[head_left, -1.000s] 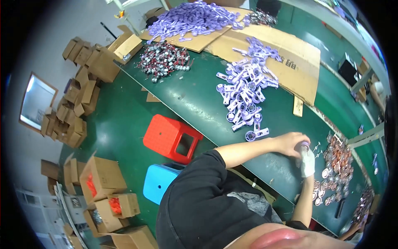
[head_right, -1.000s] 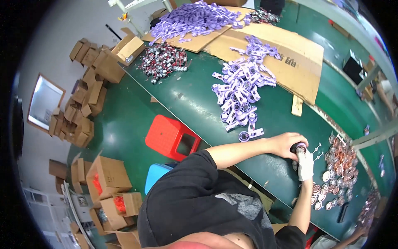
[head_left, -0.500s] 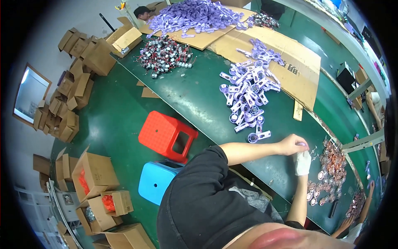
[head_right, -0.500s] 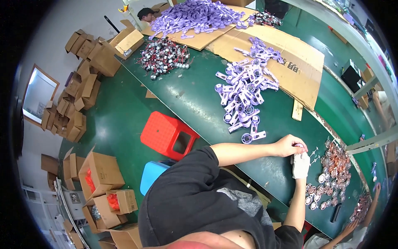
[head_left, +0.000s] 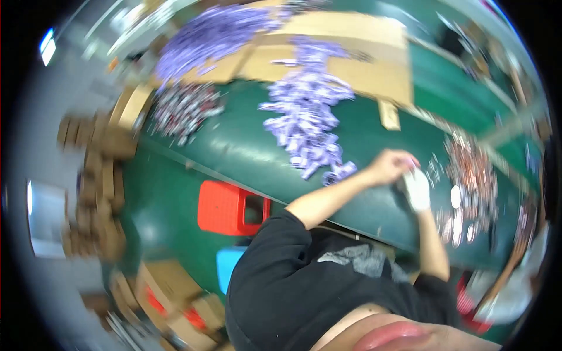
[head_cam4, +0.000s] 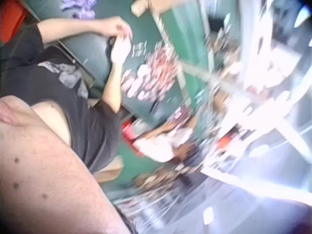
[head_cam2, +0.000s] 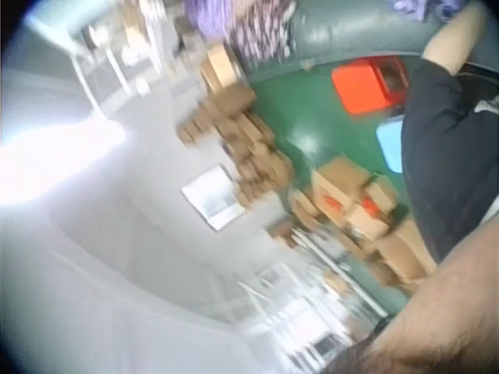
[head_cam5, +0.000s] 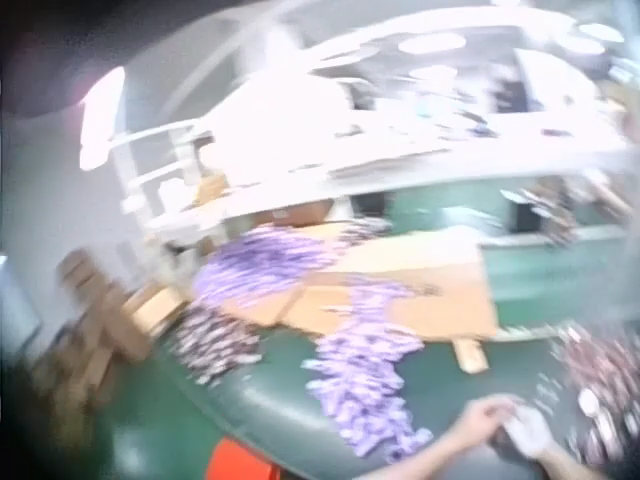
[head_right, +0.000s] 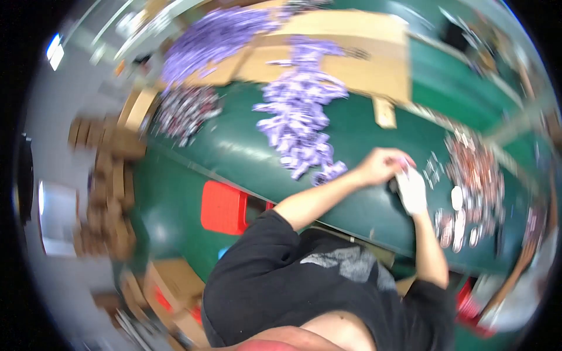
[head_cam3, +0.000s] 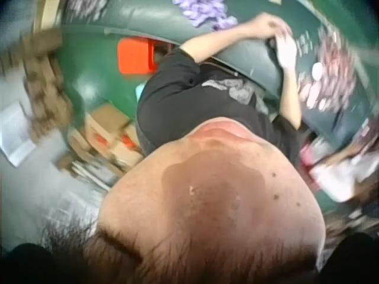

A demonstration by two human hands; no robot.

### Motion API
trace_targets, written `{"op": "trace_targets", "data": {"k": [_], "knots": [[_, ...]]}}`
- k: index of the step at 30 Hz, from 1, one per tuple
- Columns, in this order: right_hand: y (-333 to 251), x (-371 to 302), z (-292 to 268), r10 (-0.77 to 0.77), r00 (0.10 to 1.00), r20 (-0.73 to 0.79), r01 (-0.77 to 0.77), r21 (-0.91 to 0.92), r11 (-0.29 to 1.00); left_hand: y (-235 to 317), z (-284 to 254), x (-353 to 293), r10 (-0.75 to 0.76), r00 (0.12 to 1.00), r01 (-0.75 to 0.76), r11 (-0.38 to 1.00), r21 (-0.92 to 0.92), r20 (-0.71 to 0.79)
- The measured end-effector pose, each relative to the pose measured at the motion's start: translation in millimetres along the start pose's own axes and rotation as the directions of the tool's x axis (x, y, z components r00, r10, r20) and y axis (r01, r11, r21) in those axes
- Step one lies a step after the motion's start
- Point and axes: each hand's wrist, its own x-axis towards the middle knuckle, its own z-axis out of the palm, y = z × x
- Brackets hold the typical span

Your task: The person assembles small plastic housings with metallic rings and internal components by hand, wearing protective gloves.

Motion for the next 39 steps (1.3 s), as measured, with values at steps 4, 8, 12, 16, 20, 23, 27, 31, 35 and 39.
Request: {"op": "trace_targets", "data": {"k": [4, 8, 12, 16, 20, 23, 27, 31, 35, 39], "knots": [[-31, 16, 2, 0.154, 0.983, 0.098, -0.159, 0.053, 0.986, 17, -25, 9, -0.085, 0.996, 0.075, 0.970, 0.230, 0.033], [-18, 11, -11, 0.311, 0.950, 0.035, -0.304, 0.345, 0.888, 44, -31, 78, -0.318, 0.942, 0.277, 0.915, 0.294, 0.102], [-26, 2, -7, 0.232, 0.973, -0.006, -0.219, 0.300, 0.928, 31, -75, 161, -0.422, 0.868, 0.477, 0.856, 0.202, -0.263], [-32, 4, -1, 0.231, 0.972, 0.037, -0.233, 0.207, 0.950, 16, -77, 225, -0.539, 0.796, 0.531, 0.840, -0.111, -0.277], [-29, 2, -3, 0.230, 0.972, 0.056, -0.237, 0.189, 0.953, 15, -46, 243, -0.362, 0.921, 0.323, 0.915, -0.241, -0.141], [-19, 3, 3, 0.203, 0.978, 0.049, -0.209, 0.169, 0.963, 29, -44, 214, -0.375, 0.927, 0.367, 0.893, 0.259, -0.023], [-8, 2, 0, 0.092, 0.995, -0.028, -0.088, 0.119, 0.989, 78, -61, 121, -0.375, 0.920, 0.084, 0.470, 0.878, 0.112], [-4, -1, -5, -0.061, 0.994, -0.086, 0.067, 0.065, 0.996, 137, -67, -3, -0.457, 0.872, 0.170, -0.049, 0.984, -0.174], [-14, 10, 8, 0.264, 0.964, 0.035, -0.265, 0.217, 0.940, 107, -71, -96, -0.245, 0.936, 0.226, -0.137, 0.964, -0.254], [-17, 11, 6, 0.206, 0.979, 0.010, -0.205, 0.138, 0.969, 73, -73, -112, -0.035, 0.981, 0.190, 0.013, 0.982, -0.189]]}}
